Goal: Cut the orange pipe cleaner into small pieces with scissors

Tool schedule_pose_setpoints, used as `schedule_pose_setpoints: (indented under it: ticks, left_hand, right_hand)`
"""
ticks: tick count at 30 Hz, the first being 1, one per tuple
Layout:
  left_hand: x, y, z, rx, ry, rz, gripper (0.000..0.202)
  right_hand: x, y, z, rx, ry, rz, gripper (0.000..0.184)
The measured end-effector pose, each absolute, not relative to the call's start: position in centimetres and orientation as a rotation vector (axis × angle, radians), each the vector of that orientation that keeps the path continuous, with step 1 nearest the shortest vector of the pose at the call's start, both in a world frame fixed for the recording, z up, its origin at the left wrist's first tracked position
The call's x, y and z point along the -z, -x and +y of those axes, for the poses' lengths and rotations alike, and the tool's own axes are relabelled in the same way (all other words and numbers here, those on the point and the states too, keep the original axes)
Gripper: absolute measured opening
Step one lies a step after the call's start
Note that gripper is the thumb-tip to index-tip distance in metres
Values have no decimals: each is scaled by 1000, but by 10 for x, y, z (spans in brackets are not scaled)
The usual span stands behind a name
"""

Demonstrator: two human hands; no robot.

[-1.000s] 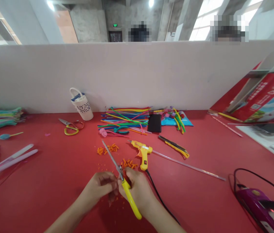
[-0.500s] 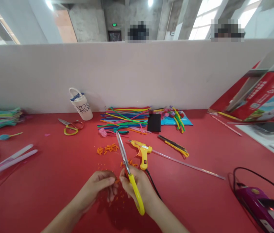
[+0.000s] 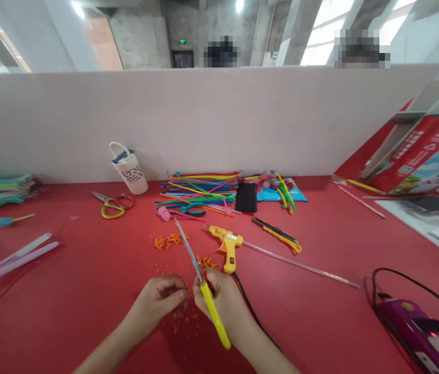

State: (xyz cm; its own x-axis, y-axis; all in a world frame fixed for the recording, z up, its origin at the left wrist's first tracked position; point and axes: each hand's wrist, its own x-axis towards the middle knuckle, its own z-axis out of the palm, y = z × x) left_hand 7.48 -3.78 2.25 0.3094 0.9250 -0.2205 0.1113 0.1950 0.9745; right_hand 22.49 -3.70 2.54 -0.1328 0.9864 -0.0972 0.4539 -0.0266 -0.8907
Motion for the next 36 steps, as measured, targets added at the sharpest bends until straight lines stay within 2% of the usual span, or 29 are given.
schedule_pose_setpoints:
  ticks: [6,9,12,14,18,22,36]
  left_hand:
    - [-18,-67,-30,-860,-1429,1367,38]
    - [-16,-61,-24,-959,-1507,1447,32]
    - [-13,-58,-19,-1010,-1533,1507,13]
    - [-11,-55,-17,-1016,-1541,1536,7]
    - [-14,-41,-11,-1004,-1573,1588,24]
    - [-18,-23,-1,-999,-1621,1672,11]
    - [-12,-37,43,-475,-1985,1890,14]
  right_hand:
    - [-19,-249,-19,-727,1810,-1709,10]
    - [-18,-255,-9,-603,1921,-1780,5]
    - [-19,-255,-4,-536,1972,-1853,2]
    - [-19,-256,-3,-506,2001,-1878,1]
    - [-18,-266,-5,-481,2046,-1892,10]
    - [-16,-276,-7,-486,2042,-1913,9]
    - [-20,-275,-16,-432,1943,-1936,6]
